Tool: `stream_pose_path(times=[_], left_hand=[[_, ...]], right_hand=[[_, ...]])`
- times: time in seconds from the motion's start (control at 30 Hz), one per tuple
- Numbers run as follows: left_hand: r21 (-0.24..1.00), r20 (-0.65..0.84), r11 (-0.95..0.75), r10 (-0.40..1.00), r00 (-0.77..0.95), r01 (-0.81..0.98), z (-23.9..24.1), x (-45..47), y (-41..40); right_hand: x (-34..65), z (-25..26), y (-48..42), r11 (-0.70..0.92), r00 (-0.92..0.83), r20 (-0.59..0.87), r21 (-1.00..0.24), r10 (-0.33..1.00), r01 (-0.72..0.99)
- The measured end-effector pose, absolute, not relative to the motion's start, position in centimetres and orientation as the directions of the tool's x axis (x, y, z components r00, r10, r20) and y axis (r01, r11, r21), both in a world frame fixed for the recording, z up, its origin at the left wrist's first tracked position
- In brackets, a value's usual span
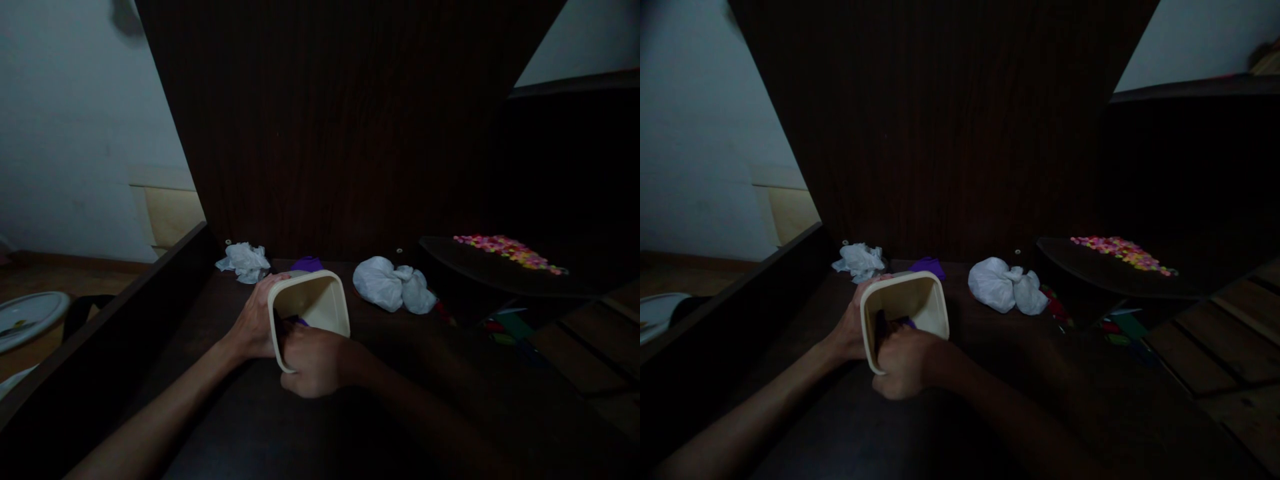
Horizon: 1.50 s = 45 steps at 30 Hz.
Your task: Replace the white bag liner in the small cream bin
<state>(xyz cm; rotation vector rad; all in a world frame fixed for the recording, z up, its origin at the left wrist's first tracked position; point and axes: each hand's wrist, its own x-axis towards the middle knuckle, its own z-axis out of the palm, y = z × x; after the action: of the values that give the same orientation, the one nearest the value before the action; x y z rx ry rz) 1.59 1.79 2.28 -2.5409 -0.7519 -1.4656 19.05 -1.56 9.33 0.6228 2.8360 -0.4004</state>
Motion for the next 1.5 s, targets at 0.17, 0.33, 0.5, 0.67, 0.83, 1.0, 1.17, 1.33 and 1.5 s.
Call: stream_pose_path(times=[0.17,0.33,0.5,0.67,0.83,1.0,1.17,1.33,1.5], left_hand=[[0.182,0.813,-0.839,0.422,0.402,0.513,2.4,1.0,1.7],[0.195,0.819,-0.842,0.422,0.39,0.503,2.1,0.2,2.2],[0.149,0.838,-0.815,0.405,0.367,0.56,1.2,-0.5,2.9],[0.14,0.832,-0.816,0.404,0.381,0.56,1.0,-0.6,3.0],[0.176,0.819,-0.835,0.418,0.393,0.521,1.7,-0.5,2.4],[0.251,0.79,-0.852,0.455,0.411,0.46,2.1,-0.5,2.1],[0.203,0.795,-0.897,0.385,0.469,0.392,2.0,-0.3,2.3],[0.168,0.79,-0.908,0.356,0.498,0.383,2.2,0.0,2.2],[0.11,0.821,-0.939,0.27,0.503,0.325,2.0,0.2,2.3]], right_hand=[[19.0,9.2,-2.3,0.869,-0.879,-0.175,-0.153,0.444,0.47],[19.0,9.8,-3.4,0.855,-0.863,-0.087,-0.123,0.497,0.505],[18.8,10.5,-4.1,0.833,-0.838,-0.054,-0.084,0.543,0.546],[19.3,10.6,-4.3,0.835,-0.837,-0.072,-0.073,0.542,0.546],[19.5,10.7,-4.3,0.853,-0.854,-0.057,-0.053,0.517,0.52],[18.9,9.9,-4.0,0.847,-0.849,-0.079,-0.072,0.522,0.527],[18.6,8.3,-2.8,0.837,-0.845,-0.089,-0.119,0.527,0.535],[18.3,8.1,-1.5,0.814,-0.834,-0.235,-0.202,0.499,0.544],[17.7,9.0,-1.2,0.771,-0.751,-0.441,-0.18,0.492,0.611]])
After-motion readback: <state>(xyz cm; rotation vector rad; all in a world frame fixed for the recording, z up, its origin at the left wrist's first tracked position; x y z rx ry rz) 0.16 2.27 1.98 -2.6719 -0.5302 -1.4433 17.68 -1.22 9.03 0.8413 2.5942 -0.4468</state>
